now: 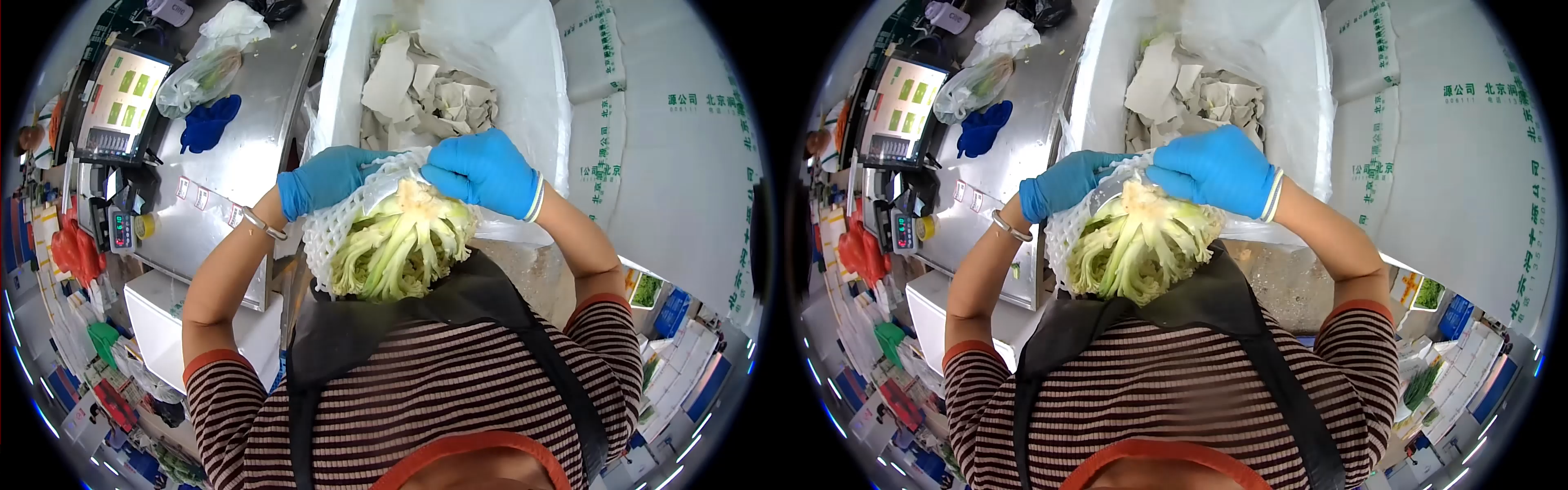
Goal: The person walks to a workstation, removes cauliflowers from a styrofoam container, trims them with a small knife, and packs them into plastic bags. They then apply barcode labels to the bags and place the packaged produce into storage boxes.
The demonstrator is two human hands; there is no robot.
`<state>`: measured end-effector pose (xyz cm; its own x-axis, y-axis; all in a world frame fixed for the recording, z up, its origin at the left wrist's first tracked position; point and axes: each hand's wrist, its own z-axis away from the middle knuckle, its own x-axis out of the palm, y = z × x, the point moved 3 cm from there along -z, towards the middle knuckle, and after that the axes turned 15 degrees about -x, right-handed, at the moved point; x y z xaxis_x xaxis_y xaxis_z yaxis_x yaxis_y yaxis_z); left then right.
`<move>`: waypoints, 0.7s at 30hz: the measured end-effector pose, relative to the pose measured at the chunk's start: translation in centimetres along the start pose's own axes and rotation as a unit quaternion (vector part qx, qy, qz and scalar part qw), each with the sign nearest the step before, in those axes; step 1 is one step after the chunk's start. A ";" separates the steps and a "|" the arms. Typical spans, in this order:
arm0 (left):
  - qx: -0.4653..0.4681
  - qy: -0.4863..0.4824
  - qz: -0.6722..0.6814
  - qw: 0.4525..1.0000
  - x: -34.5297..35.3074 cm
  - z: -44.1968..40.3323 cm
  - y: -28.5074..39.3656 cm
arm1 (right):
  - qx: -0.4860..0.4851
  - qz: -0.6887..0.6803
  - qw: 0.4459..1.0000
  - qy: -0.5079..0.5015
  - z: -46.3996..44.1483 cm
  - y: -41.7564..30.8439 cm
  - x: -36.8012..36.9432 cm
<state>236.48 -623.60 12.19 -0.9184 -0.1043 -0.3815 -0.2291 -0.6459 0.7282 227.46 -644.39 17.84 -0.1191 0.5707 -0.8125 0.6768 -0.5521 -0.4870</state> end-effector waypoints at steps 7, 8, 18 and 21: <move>-0.021 -0.001 0.039 0.999 0.3 -0.5 -2.7 | 0.196 -0.409 0.888 -0.076 7.4 1.6 -0.8; -0.043 0.005 0.022 0.999 0.1 -0.3 -2.8 | 0.267 -0.435 0.857 -0.072 8.0 2.1 -1.2; -0.055 0.036 0.056 0.996 0.0 -0.4 1.3 | 0.234 -0.272 0.916 0.178 2.8 1.8 -2.6; -0.059 0.074 0.035 0.995 0.6 -0.2 1.0 | 0.106 -0.089 0.990 -0.002 0.3 3.4 1.0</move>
<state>235.75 -624.47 12.63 -0.8709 -0.2574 -0.4188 -0.1185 -0.7169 0.6870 229.40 -645.91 15.24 -0.2250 0.6681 -0.7092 0.4781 -0.5585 -0.6779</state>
